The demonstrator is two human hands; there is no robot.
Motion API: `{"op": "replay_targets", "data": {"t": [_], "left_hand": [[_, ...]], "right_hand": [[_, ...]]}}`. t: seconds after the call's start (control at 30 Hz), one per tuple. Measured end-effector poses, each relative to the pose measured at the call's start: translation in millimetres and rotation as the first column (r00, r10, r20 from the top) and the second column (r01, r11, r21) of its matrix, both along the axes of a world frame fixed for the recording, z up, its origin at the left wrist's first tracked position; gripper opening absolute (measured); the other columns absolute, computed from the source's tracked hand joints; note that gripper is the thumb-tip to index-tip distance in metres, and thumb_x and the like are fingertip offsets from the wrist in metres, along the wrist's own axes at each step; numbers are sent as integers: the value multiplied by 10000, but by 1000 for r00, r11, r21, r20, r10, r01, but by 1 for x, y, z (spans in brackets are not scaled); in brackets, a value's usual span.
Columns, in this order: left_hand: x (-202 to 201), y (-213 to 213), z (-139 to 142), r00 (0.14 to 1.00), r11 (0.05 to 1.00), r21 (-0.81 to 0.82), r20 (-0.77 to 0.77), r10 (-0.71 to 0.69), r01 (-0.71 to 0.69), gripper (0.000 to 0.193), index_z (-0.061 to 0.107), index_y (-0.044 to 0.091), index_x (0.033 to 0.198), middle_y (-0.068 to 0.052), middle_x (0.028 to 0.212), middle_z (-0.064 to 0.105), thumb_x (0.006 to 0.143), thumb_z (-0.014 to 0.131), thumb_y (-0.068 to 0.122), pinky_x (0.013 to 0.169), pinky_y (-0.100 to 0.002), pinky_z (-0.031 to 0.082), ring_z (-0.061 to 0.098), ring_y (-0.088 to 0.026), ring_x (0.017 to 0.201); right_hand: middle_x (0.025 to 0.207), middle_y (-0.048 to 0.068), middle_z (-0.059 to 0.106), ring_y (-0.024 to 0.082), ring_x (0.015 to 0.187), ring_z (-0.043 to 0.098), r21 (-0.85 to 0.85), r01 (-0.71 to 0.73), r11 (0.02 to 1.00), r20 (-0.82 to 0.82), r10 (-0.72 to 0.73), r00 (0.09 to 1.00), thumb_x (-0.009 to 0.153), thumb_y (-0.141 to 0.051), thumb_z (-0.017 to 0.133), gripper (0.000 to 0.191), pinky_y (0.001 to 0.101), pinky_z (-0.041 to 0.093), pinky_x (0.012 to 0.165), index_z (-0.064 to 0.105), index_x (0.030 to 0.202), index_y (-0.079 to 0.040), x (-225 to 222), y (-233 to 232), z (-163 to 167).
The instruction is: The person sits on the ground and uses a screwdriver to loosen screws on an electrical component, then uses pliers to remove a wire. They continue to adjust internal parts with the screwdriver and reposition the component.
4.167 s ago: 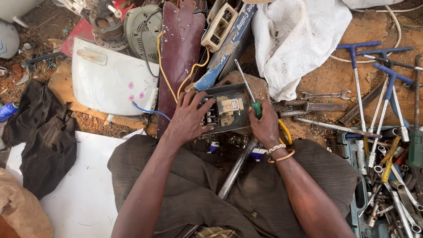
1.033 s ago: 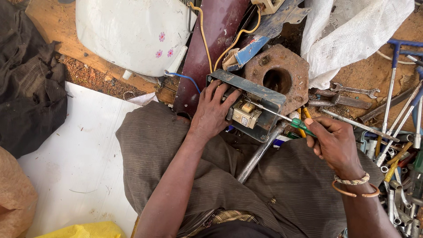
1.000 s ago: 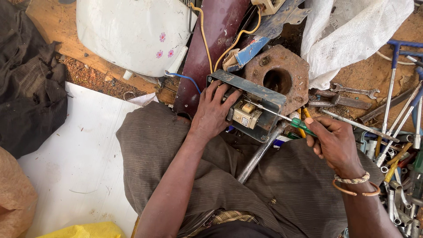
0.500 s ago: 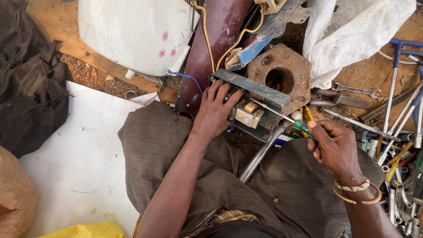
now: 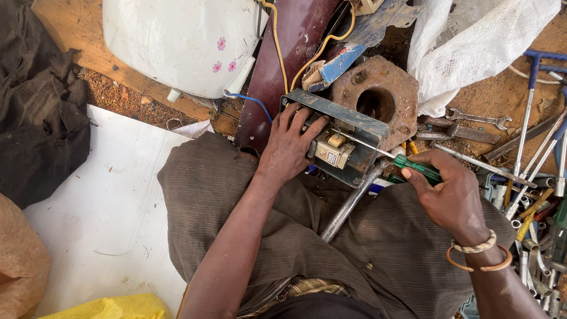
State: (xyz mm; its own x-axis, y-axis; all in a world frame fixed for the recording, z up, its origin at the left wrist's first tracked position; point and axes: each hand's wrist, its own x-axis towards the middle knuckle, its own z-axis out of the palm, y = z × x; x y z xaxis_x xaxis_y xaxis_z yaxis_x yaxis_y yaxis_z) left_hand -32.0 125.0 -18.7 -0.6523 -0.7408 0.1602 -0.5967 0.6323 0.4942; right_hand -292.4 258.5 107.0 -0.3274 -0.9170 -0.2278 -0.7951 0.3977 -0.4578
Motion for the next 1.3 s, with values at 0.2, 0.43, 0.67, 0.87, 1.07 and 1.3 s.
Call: {"op": "replay_targets", "data": {"t": [0.2, 0.43, 0.67, 0.87, 1.07, 1.3], "left_hand": [[1, 0, 0, 1000, 1000, -9, -11, 4, -4, 1007, 461, 227, 1442, -136, 1418, 430, 565, 955, 212, 1164, -589, 377, 355, -377, 1427], [1, 0, -4, 1000, 1000, 9, 17, 1, -1, 1037, 459, 235, 1455, -135, 1399, 429, 550, 964, 235, 1158, -600, 370, 353, -375, 1415], [0, 1, -5, 1000, 1000, -4, -9, 6, -6, 1032, 457, 237, 1453, -139, 1412, 418, 556, 968, 250, 1163, -607, 369, 349, -381, 1421], [0, 1, -4, 1000, 1000, -3, -31, 1, -1, 1021, 464, 238, 1457, -130, 1415, 426, 568, 965, 231, 1165, -599, 378, 354, -378, 1426], [1, 1, -4, 1000, 1000, 2, -3, -4, 4, 1038, 463, 229, 1464, -136, 1410, 428, 552, 958, 230, 1164, -599, 371, 355, -380, 1417], [2, 0, -5, 1000, 1000, -2, 19, -3, 3, 1040, 449, 243, 1468, -135, 1415, 418, 563, 963, 256, 1168, -597, 366, 342, -377, 1421]], "right_hand": [[1068, 97, 716, 210, 965, 696, -281, -84, 956, -55, 72, 996, 885, -191, 846, 269, 345, 582, 771, 778, 1120, -77, 5, 10, -9], [1123, 92, 694, 212, 1012, 687, -376, -175, 910, -170, 118, 978, 923, -101, 818, 220, 343, 591, 796, 777, 1139, -96, 6, 32, -22], [1110, 88, 685, 206, 973, 680, -373, -126, 919, -111, 90, 990, 923, -102, 827, 211, 336, 581, 760, 773, 1126, -98, 3, 32, -30], [1096, 88, 682, 220, 986, 679, -354, -177, 919, -140, 135, 981, 906, -118, 831, 227, 348, 577, 772, 775, 1124, -98, 0, 28, -24], [1093, 81, 685, 214, 978, 679, -359, -169, 918, -125, 132, 983, 907, -109, 834, 226, 351, 570, 779, 776, 1125, -100, 2, 26, -24], [1109, 92, 679, 208, 976, 678, -367, -145, 919, -125, 106, 987, 920, -101, 833, 225, 337, 584, 755, 771, 1137, -101, -2, 34, -30]]}}
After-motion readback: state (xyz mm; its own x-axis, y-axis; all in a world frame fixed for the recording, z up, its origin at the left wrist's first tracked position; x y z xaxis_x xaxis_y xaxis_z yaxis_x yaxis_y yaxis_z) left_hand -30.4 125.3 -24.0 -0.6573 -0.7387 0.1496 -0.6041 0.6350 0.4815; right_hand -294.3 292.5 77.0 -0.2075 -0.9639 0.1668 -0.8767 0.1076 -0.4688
